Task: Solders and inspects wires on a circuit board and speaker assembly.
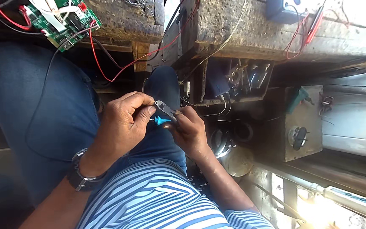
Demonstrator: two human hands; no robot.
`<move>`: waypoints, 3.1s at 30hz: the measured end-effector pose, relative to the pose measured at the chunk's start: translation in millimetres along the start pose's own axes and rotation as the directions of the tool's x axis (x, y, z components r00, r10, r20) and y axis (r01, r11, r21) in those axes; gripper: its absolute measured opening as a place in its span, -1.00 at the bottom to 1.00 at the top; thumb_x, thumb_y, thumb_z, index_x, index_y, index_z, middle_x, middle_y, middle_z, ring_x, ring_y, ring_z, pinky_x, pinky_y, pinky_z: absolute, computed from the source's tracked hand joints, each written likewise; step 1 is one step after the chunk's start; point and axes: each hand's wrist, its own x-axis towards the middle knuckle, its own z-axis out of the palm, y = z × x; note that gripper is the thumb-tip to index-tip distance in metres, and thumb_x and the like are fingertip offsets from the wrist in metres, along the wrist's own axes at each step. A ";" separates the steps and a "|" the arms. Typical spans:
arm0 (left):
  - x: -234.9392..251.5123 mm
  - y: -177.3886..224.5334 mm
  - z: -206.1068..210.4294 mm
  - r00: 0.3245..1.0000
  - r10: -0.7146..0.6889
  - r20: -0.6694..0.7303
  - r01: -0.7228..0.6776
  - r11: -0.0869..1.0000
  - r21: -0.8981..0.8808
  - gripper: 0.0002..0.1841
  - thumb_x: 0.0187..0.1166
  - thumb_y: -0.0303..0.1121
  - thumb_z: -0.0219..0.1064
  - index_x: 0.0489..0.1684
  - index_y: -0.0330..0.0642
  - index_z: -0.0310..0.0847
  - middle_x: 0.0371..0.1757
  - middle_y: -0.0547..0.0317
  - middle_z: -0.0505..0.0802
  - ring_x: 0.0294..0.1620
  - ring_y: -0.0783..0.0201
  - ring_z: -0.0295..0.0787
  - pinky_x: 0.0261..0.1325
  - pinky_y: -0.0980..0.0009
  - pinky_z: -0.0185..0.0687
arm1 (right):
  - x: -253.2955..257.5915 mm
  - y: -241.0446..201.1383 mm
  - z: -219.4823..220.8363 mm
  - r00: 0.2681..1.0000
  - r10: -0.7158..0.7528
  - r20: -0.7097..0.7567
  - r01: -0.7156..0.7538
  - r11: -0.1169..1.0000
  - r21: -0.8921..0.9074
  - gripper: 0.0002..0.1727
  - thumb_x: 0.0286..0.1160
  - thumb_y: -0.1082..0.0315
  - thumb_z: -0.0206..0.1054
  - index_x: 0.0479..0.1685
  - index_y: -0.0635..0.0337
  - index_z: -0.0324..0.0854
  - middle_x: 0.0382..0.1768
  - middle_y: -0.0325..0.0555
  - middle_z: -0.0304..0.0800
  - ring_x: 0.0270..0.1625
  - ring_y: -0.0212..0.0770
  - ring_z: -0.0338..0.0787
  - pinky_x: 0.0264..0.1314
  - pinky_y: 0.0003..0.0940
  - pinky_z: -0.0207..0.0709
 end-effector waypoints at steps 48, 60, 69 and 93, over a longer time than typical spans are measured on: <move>99.7 25.1 -29.1 0.944 0.264 -0.198 -0.145 0.872 0.467 -0.83 0.66 -0.31 0.35 -0.07 -0.16 0.82 0.11 0.07 0.72 0.08 0.29 0.70 0.11 0.39 0.67 | -19.4 39.3 21.7 0.938 0.209 0.277 -0.163 0.970 -0.179 -0.67 0.63 0.00 0.35 -0.15 0.09 0.74 -0.11 0.00 0.72 0.11 0.07 0.74 0.13 0.00 0.71; 118.4 -2.1 -23.2 0.947 0.283 -0.150 -0.178 0.856 0.486 -0.83 0.68 -0.46 0.17 -0.15 -0.34 0.67 0.49 -0.08 0.70 0.65 0.01 0.48 0.64 0.13 0.42 | -10.3 6.5 -43.8 0.901 0.403 -0.162 -0.377 0.910 0.170 -0.66 0.75 0.16 0.24 0.19 0.26 0.59 -0.18 -0.27 0.78 -0.25 -0.51 0.75 -0.20 -0.59 0.71; 122.5 -3.0 -15.6 0.931 0.292 -0.216 -0.160 0.863 0.479 -0.79 0.70 -0.38 0.23 -0.11 -0.28 0.77 0.41 -0.03 0.76 0.59 0.00 0.52 0.63 0.11 0.40 | 34.4 8.9 -22.3 0.883 0.321 -0.342 -0.203 0.919 0.339 -0.70 0.60 0.45 0.34 0.18 0.46 0.71 -0.04 -0.01 0.87 -0.13 -0.35 0.85 -0.02 -0.48 0.80; 126.9 -4.6 -13.0 0.914 0.287 -0.286 -0.127 0.874 0.469 -0.76 0.72 -0.36 0.21 -0.07 -0.28 0.79 0.31 0.00 0.82 0.52 0.02 0.60 0.58 0.12 0.45 | 53.7 15.1 -14.5 0.899 0.294 -0.324 -0.180 0.924 0.337 -0.71 0.55 0.46 0.38 0.14 0.46 0.76 -0.03 0.02 0.89 -0.07 -0.32 0.87 0.05 -0.46 0.80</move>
